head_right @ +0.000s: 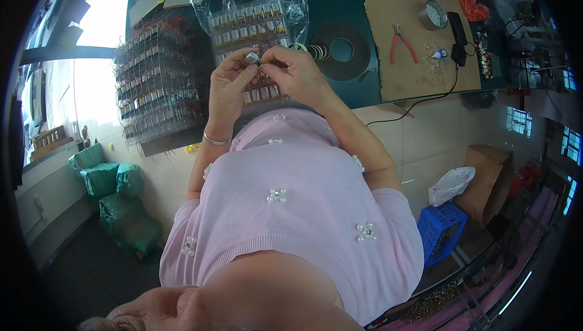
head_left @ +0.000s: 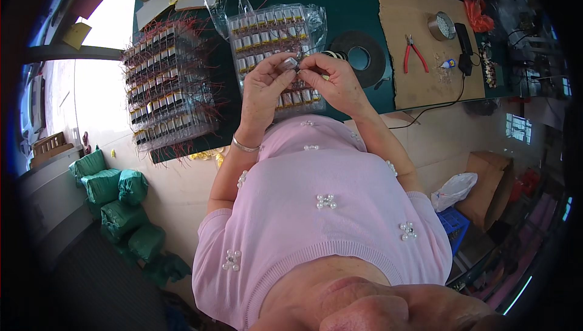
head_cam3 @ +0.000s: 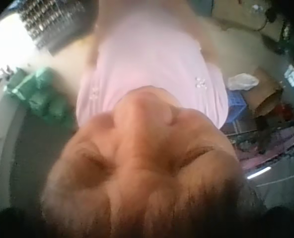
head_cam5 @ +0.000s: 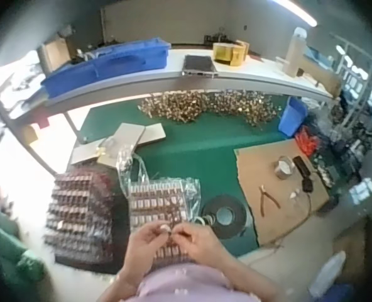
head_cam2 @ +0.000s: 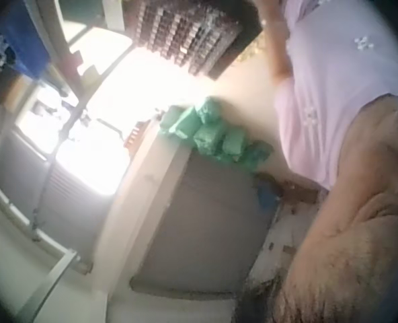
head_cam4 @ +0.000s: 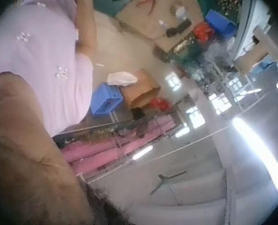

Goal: Assembling small electronic components by wrapping them with black adhesive tape and organizing them into trays.

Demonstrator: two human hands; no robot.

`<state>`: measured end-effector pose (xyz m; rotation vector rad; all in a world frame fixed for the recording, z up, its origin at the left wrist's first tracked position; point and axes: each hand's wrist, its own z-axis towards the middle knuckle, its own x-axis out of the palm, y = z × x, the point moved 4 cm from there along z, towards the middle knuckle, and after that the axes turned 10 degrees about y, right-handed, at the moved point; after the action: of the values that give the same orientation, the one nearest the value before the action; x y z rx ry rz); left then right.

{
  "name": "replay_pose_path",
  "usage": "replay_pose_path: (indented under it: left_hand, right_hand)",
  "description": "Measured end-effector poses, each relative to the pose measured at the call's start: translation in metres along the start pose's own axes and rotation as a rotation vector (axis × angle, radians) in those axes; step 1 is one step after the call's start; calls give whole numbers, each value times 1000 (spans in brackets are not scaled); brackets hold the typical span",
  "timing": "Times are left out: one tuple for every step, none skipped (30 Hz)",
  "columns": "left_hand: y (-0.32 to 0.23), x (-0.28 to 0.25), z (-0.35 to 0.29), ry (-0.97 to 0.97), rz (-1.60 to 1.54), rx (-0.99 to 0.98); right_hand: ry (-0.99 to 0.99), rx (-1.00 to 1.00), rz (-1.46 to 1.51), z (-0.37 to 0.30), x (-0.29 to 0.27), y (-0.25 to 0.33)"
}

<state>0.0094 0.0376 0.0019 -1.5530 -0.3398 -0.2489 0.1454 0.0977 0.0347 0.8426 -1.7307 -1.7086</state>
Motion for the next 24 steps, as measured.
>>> replay_pose_path:
  left_hand:
    - [1, 0, 0, 15, -26, -30]
    - [-1, 2, 0, 14, -26, -30]
    - [-2, 4, -1, 1, -5, -73]
    - [-2, 5, -1, -12, 17, -117]
    - [-3, 6, -1, -11, 17, -117]
    - [-2, 7, -1, -11, -52, -132]
    - [-1, 7, -1, -10, -120, -147]
    - [-1, 7, -1, -11, -120, -147]
    - [1, 7, -1, -12, -176, -184]
    - [3, 7, -1, -13, -232, -222]
    - [4, 7, 1, -15, -233, -221]
    - [9, 6, 2, -37, -289, -303]
    - [13, 5, 3, -60, -346, -384]
    - [12, 5, 4, -64, -349, -382]
    - [12, 6, 5, -87, -407, -427]
    - [14, 6, 5, -109, -465, -473]
    - [15, 3, 6, -114, -467, -470]
    - [18, 0, 6, -82, -512, -488]
    - [20, -3, 6, -50, -556, -506]
    - [23, -6, 6, -52, -557, -506]
    - [24, -7, 7, -6, -574, -508]
    - [25, -7, 7, 39, -592, -510]
    - [25, -6, 6, 38, -592, -510]
    - [22, -5, 6, 40, -628, -491]
  right_hand:
    - [4, 0, 19, 0, 0, 0]
    - [5, 0, 18, 0, 0, 0]
    - [4, -15, -36, 0, -1, 1]
    - [4, -30, -91, 0, -1, 2]
    - [3, -30, -91, 1, 0, 1]
    - [0, 6, -2, 1, 2, -1]
    - [-3, 41, 86, 1, 4, -4]
    - [-2, 42, 86, 1, 4, -6]
    - [5, 33, -7, 1, 4, -7]
    - [12, 23, -101, 1, 4, -9]
    - [13, 24, -101, 1, 5, -15]
    - [-17, -81, -232, 2, 7, -16]
    - [-48, -186, -362, 2, 9, -15]
    - [-42, -186, -363, 2, 11, -15]
    - [-55, -211, -481, 1, 13, -12]
    - [-67, -237, -600, -1, 15, -9]
    - [-61, -238, -599, -1, 16, -8]
    - [-62, -253, -646, -2, 18, -6]
    - [-63, -268, -693, -2, 20, -4]
    - [-61, -267, -692, -2, 20, -4]
    - [-63, -283, -729, -2, 20, -5]
    - [-65, -299, -766, -2, 20, -5]
    - [-65, -298, -765, -2, 19, -8]
    - [-63, -299, -735, -2, 18, -10]
